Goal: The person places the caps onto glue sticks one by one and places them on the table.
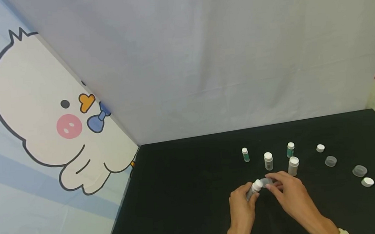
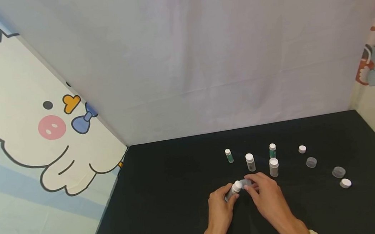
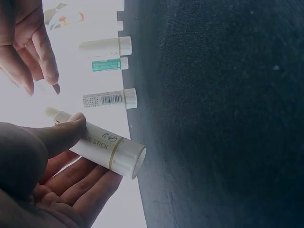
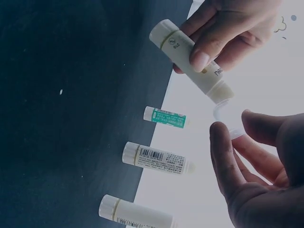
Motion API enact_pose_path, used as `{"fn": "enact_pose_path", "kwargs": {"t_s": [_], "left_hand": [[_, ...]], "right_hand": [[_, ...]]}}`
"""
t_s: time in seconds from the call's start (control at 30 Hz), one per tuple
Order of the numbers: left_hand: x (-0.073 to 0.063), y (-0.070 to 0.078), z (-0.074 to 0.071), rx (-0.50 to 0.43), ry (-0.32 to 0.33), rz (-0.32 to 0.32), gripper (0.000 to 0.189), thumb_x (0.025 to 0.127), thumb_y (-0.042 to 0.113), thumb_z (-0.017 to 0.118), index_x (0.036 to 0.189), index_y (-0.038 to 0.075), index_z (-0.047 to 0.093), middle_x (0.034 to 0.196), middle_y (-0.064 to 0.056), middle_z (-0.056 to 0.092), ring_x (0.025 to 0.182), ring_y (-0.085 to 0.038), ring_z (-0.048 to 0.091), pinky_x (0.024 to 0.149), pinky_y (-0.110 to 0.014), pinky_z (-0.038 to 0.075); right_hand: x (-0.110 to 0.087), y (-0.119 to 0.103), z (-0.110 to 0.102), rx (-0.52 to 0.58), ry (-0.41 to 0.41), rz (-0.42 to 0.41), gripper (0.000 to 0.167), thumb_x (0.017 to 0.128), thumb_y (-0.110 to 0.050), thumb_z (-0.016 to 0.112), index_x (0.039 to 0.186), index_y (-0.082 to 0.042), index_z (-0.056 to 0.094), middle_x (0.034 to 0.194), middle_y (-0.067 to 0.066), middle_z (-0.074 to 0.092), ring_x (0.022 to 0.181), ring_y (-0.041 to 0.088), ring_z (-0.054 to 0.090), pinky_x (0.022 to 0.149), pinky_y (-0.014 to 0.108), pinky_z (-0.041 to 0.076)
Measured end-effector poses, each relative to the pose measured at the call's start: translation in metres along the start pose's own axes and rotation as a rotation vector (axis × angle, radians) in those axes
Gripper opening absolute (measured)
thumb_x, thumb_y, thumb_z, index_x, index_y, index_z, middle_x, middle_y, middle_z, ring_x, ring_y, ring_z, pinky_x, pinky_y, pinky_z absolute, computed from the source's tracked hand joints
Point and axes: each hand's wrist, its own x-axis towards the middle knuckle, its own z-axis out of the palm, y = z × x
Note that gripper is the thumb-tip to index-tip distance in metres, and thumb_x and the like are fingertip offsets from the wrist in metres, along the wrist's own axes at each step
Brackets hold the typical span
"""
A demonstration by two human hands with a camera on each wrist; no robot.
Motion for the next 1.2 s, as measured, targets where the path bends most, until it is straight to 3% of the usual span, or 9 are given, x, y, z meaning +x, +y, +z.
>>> {"fn": "enact_pose_path", "kwargs": {"t_s": [0.53, 0.9, 1.03, 1.2], "left_hand": [[-0.0019, 0.0016, -0.0028, 0.070, -0.028, -0.006, 0.025, 0.075, 0.004, 0.092, 0.094, 0.016, 0.082, 0.092, 0.005, 0.078, 0.085, -0.007, 0.073, 0.069, -0.028, 0.057], [-0.0028, 0.0031, -0.0060, 0.096, -0.069, 0.057, 0.022, 0.078, 0.011, 0.090, 0.098, 0.016, 0.081, 0.096, 0.005, 0.079, 0.088, -0.008, 0.073, 0.072, -0.027, 0.056], [-0.0035, 0.0024, -0.0068, 0.152, -0.059, 0.103, 0.019, 0.078, 0.014, 0.089, 0.094, 0.017, 0.079, 0.091, 0.005, 0.079, 0.082, -0.010, 0.070, 0.068, -0.027, 0.053], [-0.0045, 0.0014, -0.0079, 0.194, -0.033, 0.116, 0.019, 0.077, 0.013, 0.090, 0.090, 0.016, 0.076, 0.084, 0.002, 0.077, 0.080, -0.012, 0.072, 0.065, -0.028, 0.053]], "right_hand": [[-0.0006, 0.0024, 0.0030, 0.012, 0.005, -0.098, 0.030, 0.083, 0.006, 0.083, 0.112, 0.000, 0.078, 0.104, 0.006, 0.074, 0.077, 0.013, 0.071, 0.068, 0.028, 0.058], [0.0021, 0.0057, 0.0050, 0.002, -0.045, -0.137, 0.029, 0.084, 0.005, 0.082, 0.113, 0.000, 0.079, 0.107, 0.006, 0.076, 0.077, 0.008, 0.067, 0.067, 0.028, 0.055], [0.0048, 0.0069, 0.0052, -0.003, -0.058, -0.146, 0.027, 0.085, 0.004, 0.082, 0.112, -0.001, 0.079, 0.107, 0.006, 0.077, 0.077, 0.007, 0.067, 0.067, 0.028, 0.055], [0.0077, 0.0063, 0.0055, 0.002, -0.088, -0.151, 0.026, 0.084, 0.004, 0.082, 0.110, -0.002, 0.080, 0.103, 0.003, 0.078, 0.077, 0.005, 0.065, 0.067, 0.028, 0.055]]}}
